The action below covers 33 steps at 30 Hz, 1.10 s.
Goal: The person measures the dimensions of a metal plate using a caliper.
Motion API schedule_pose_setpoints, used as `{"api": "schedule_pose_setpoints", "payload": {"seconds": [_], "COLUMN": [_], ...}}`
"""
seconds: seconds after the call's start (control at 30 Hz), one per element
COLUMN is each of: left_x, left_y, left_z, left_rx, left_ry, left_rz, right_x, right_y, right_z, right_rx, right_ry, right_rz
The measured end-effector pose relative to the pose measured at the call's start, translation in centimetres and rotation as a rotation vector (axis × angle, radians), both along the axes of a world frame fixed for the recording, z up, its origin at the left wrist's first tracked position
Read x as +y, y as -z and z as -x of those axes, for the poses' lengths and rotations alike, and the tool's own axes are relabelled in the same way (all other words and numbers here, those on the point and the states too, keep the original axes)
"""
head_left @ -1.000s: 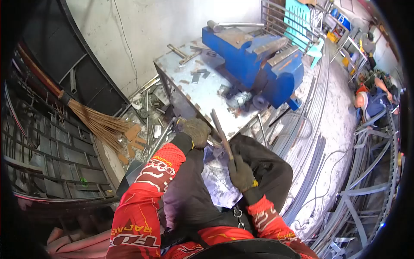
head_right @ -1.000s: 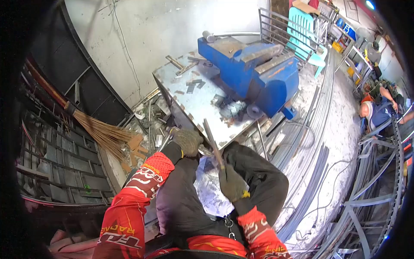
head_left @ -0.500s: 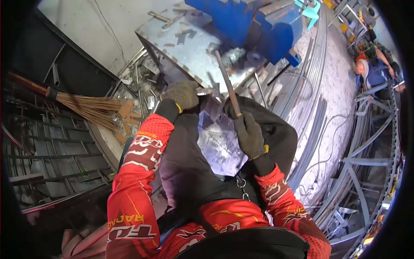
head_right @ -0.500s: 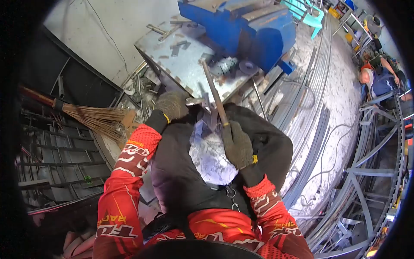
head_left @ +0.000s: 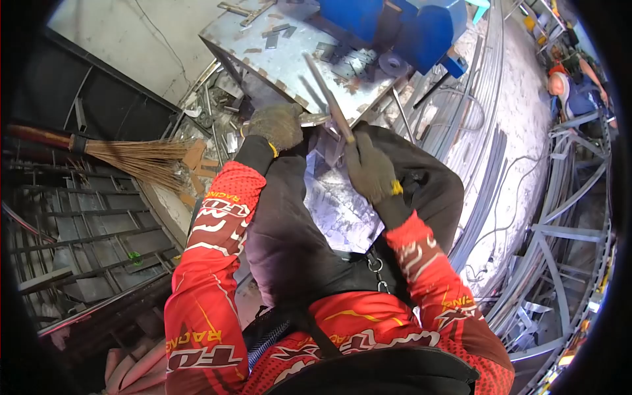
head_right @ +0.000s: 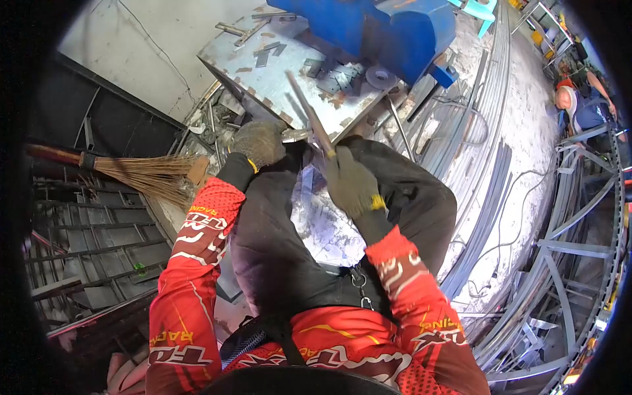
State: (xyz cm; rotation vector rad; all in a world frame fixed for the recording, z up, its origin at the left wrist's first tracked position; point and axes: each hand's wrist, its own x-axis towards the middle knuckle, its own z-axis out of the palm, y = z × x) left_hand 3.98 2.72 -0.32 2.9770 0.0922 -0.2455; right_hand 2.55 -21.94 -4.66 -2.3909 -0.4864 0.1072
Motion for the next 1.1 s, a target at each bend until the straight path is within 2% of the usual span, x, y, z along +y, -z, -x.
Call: {"api": "schedule_pose_setpoints", "payload": {"seconds": [0.03, 0.1, 0.17, 0.23, 0.27, 0.3, 0.33, 0.37, 0.4, 0.43, 0.47, 0.5, 0.57, 0.6, 0.67, 0.7, 0.77, 0.8, 0.87, 0.9, 0.93, 0.97, 1.0, 1.03, 1.1], "left_x": [0.0, 0.2, 1.1, 1.2, 1.2, 1.1, 1.2, 1.9, 2.3, -0.7, 0.1, 0.1, 1.1, 1.5, 1.6, 1.6, 2.0, 2.3, 1.9, 1.9, 2.1, 3.3, 3.2, 2.5, 3.7], "left_y": [-0.1, 0.3, 1.6, 1.1, 0.8, 0.9, 1.3, 2.2, 3.9, 0.0, -0.4, -0.6, 0.9, 0.8, 1.5, 1.9, 1.9, 1.5, 1.0, 1.4, 1.5, 3.7, 3.1, 1.2, 4.0], "left_z": [-0.1, -0.3, -0.4, -0.4, -0.4, -0.1, -0.1, 0.3, 0.1, 0.6, 0.6, 0.9, 0.7, 0.4, 0.8, 0.9, 0.5, 0.7, 1.0, 0.9, 1.0, 1.0, 1.1, 1.2, 1.6], "left_rx": [-0.011, 0.067, 0.024, -0.030, 0.013, -0.053, -0.061, -0.078, -0.110, 0.015, 0.041, 0.003, -0.051, -0.061, -0.020, -0.015, -0.026, -0.041, -0.004, -0.031, -0.045, -0.249, -0.198, 0.019, -0.216], "left_ry": [-0.004, -0.023, -0.051, -0.094, -0.114, -0.083, -0.062, 0.074, 0.162, -0.167, -0.111, -0.088, -0.078, -0.088, -0.105, -0.104, -0.089, -0.100, -0.066, -0.095, -0.080, 0.029, -0.015, -0.106, -0.023], "left_rz": [0.000, -0.029, 0.009, 0.068, 0.080, 0.085, 0.093, 0.045, -0.012, -0.048, 0.055, 0.082, 0.085, 0.078, 0.087, 0.089, 0.090, 0.086, 0.088, 0.115, 0.056, 0.074, 0.084, 0.080, 0.051], "right_x": [-1.2, -3.9, -5.5, -6.0, -6.4, -5.5, -5.5, -5.5, -4.4, -3.6, -2.9, -2.8, -1.8, -1.2, -0.8, -1.2, -2.1, -2.0, -2.5, -2.1, -1.2, -1.2, -2.4, -2.1, -2.1], "right_y": [0.1, 0.4, -1.4, -4.3, -3.6, -8.4, -12.5, -15.2, -16.9, -19.4, -21.9, -23.2, -24.7, -25.2, -25.4, -24.8, -23.7, -25.2, -29.6, -27.8, -24.3, -21.7, -22.0, -22.6, -23.2], "right_z": [1.2, 4.5, 6.6, 7.4, 6.6, 7.4, 7.0, 6.9, 6.6, 6.1, 6.4, 7.2, 7.1, 7.5, 9.0, 9.3, 9.0, 9.0, 9.1, 8.7, 8.2, 7.7, 7.7, 7.0, 6.8], "right_rx": [0.127, 0.199, 0.284, 0.154, 0.091, 0.464, 0.821, 0.889, 0.681, 0.581, 0.589, 0.851, 0.900, 0.895, 0.699, 0.703, 0.596, 0.590, 1.058, 1.007, 0.617, 0.172, 0.341, 0.319, 0.183], "right_ry": [0.032, 0.096, 0.149, 0.024, -0.181, -0.131, -0.210, -0.425, -0.686, -0.916, -1.077, -1.115, -1.465, -1.481, -1.311, -1.307, -1.284, -1.302, -0.899, -0.904, -1.198, -1.448, -1.411, -1.423, -1.532], "right_rz": [-0.001, -0.106, -0.153, -0.276, -0.407, -0.460, -0.443, -0.709, -0.866, -0.854, -0.893, -0.851, -0.987, -0.982, -1.243, -1.245, -1.040, -1.032, -0.098, -0.083, -0.553, -1.002, -0.926, -0.917, -0.820]}}
